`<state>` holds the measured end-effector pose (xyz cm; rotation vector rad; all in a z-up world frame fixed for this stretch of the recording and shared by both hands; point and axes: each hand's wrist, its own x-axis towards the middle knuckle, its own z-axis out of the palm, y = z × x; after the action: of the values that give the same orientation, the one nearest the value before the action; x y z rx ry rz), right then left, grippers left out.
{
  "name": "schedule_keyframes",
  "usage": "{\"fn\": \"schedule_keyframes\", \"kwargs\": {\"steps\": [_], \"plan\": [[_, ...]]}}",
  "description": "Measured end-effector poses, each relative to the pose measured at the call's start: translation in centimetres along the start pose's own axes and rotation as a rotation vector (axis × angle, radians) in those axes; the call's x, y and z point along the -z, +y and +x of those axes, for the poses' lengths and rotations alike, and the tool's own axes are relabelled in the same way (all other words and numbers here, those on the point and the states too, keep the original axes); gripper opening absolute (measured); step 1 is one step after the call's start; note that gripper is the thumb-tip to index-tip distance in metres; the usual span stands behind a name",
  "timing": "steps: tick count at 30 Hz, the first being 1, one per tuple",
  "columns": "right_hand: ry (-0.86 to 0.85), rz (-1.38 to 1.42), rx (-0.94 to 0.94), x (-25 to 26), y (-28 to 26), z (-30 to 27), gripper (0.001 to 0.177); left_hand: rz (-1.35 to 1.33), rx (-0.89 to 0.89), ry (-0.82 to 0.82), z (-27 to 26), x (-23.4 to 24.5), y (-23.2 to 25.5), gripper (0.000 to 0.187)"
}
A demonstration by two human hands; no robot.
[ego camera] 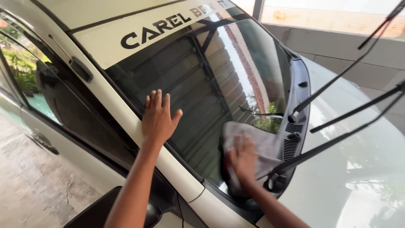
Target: Wiping down the exterior parts of a white car, including mirrors and hood, using a microfiber cloth.
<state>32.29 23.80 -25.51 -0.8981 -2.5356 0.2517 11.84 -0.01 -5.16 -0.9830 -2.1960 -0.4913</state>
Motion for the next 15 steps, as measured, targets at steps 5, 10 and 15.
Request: {"fn": "schedule_keyframes", "kwargs": {"steps": [5, 10, 15], "plan": [[0.003, 0.392, 0.497, 8.3, -14.5, -2.4, 0.067, -0.144, -0.011, 0.186, -0.3, 2.4, 0.7, 0.058], [-0.13, 0.483, 0.779, 12.0, -19.8, -3.9, 0.058, -0.256, 0.036, 0.166, -1.0, 2.0, 0.2, 0.053], [-0.239, 0.426, 0.689, 14.0, -15.1, -9.7, 0.067, -0.386, -0.022, 0.075, -2.0, 2.2, 0.5, 0.055]]}}
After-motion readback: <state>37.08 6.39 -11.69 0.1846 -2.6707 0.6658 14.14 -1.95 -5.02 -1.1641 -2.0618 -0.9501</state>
